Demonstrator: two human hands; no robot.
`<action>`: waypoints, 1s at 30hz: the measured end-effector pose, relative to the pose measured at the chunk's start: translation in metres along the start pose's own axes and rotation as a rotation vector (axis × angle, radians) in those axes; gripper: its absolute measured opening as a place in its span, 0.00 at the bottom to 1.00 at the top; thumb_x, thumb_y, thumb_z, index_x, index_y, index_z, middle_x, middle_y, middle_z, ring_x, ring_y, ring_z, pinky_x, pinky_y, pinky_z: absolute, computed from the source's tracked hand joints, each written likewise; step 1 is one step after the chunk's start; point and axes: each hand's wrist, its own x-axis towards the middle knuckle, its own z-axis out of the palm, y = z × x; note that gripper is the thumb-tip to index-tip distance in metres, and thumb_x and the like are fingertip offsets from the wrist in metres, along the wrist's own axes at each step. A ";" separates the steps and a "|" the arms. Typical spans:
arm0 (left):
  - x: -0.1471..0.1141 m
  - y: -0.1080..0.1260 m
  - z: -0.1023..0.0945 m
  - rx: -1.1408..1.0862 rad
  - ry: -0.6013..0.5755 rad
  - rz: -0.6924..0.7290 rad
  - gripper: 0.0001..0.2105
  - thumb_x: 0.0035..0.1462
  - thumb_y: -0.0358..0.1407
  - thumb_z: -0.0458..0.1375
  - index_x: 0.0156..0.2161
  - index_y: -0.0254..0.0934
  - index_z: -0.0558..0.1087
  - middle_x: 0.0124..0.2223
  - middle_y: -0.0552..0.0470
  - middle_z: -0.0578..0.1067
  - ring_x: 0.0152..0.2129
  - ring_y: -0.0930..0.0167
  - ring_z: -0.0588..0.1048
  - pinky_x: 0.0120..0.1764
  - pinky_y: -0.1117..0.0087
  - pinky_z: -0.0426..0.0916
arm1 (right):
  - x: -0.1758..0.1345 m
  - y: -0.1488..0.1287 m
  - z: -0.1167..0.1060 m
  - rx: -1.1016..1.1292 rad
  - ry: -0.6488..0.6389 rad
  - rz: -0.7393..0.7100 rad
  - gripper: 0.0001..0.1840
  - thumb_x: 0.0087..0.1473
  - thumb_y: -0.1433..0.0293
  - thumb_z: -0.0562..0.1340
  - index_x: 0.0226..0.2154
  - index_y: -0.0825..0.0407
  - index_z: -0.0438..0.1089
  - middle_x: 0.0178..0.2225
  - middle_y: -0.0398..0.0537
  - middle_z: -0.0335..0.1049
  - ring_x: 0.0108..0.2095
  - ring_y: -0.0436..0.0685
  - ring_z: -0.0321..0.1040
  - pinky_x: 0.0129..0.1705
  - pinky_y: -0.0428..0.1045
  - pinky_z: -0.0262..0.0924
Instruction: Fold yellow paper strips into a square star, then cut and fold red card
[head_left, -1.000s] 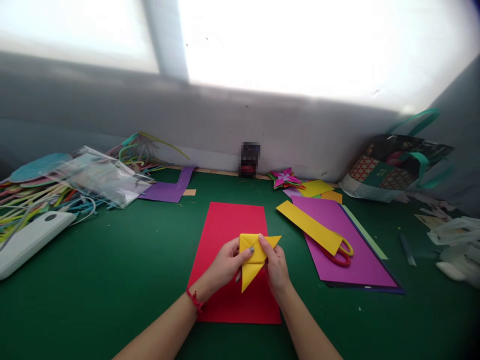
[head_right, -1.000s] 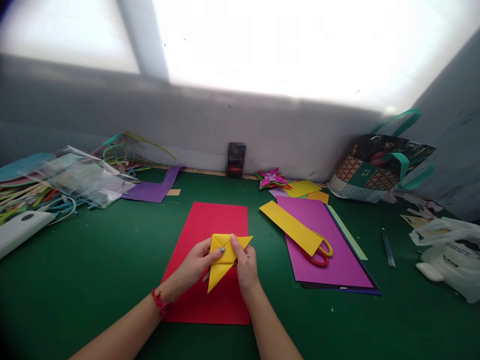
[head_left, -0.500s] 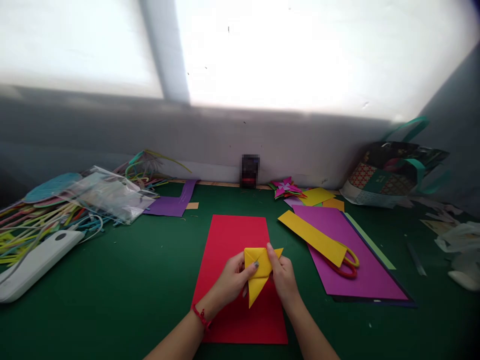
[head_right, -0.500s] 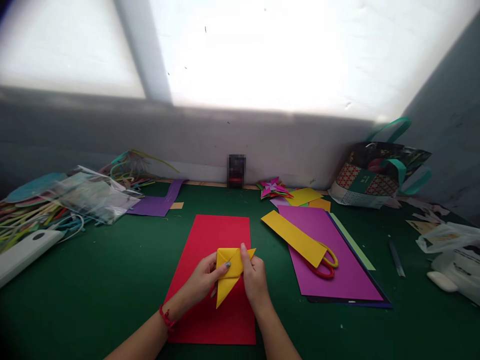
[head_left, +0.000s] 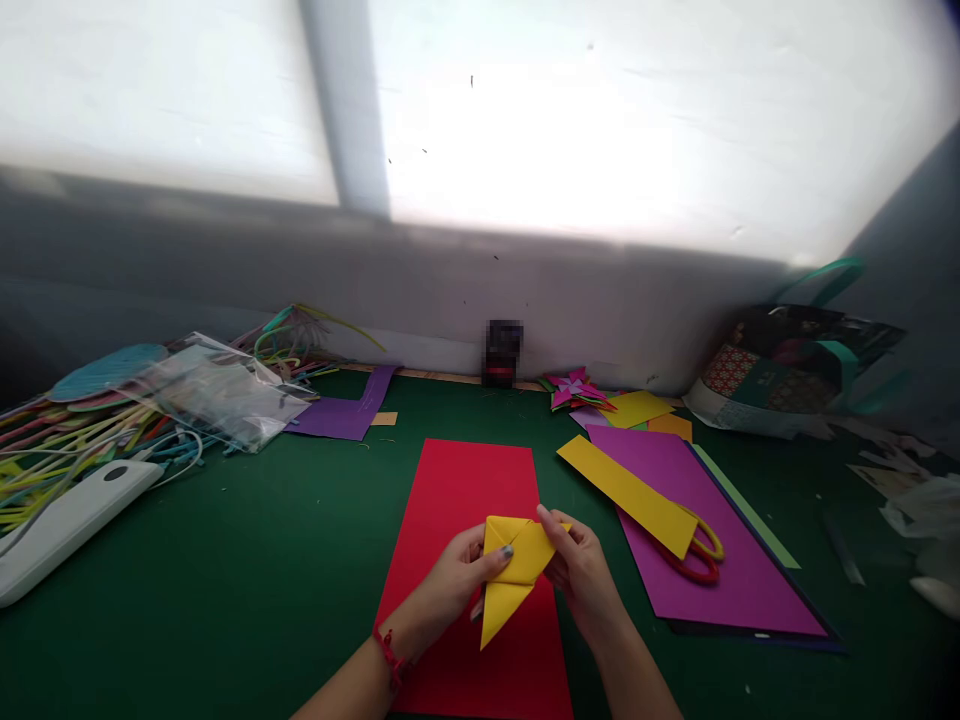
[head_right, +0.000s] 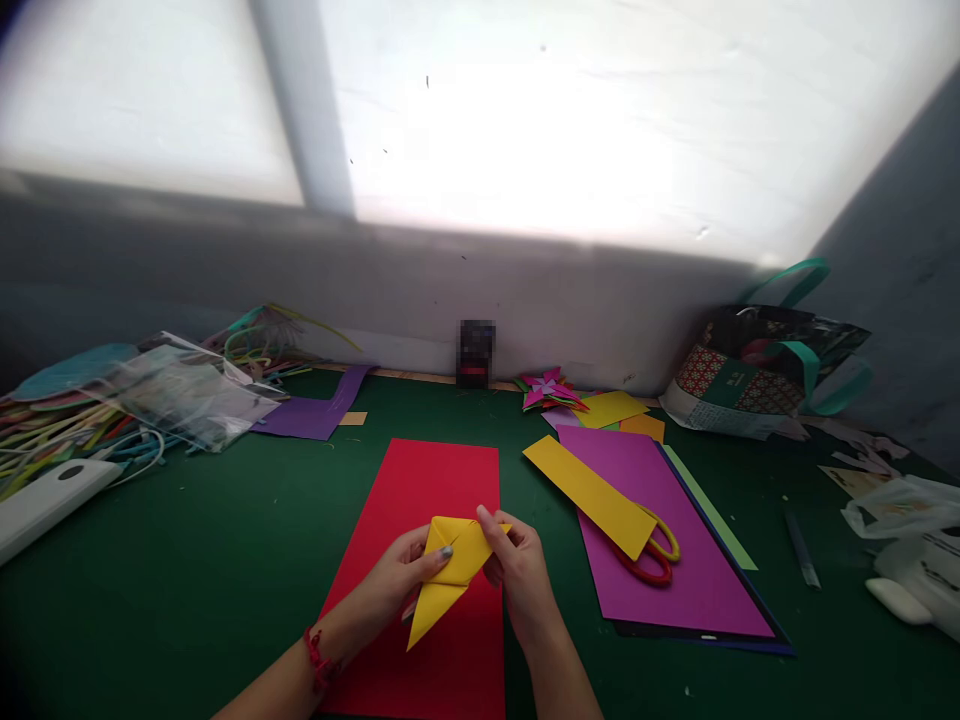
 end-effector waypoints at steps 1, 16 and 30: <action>0.000 -0.002 0.000 -0.014 0.002 0.002 0.12 0.56 0.42 0.52 0.36 0.32 0.66 0.25 0.55 0.67 0.12 0.82 0.58 0.16 0.79 0.51 | -0.001 -0.001 0.000 0.003 0.019 0.004 0.23 0.43 0.57 0.64 0.15 0.51 0.52 0.10 0.32 0.42 0.11 0.42 0.38 0.13 0.42 0.36; -0.007 0.004 0.003 0.040 0.047 0.035 0.13 0.55 0.43 0.52 0.35 0.32 0.65 0.24 0.55 0.66 0.12 0.82 0.57 0.15 0.80 0.51 | -0.007 -0.007 -0.001 -0.150 -0.023 -0.058 0.28 0.45 0.46 0.55 0.12 0.51 0.56 0.08 0.37 0.50 0.11 0.46 0.47 0.15 0.44 0.47; -0.006 0.001 0.006 0.165 0.203 0.110 0.14 0.55 0.45 0.52 0.36 0.33 0.64 0.25 0.55 0.68 0.13 0.79 0.64 0.16 0.78 0.58 | -0.005 0.018 0.025 -0.136 0.060 -0.063 0.20 0.42 0.54 0.62 0.22 0.54 0.62 0.15 0.38 0.56 0.12 0.46 0.51 0.12 0.43 0.45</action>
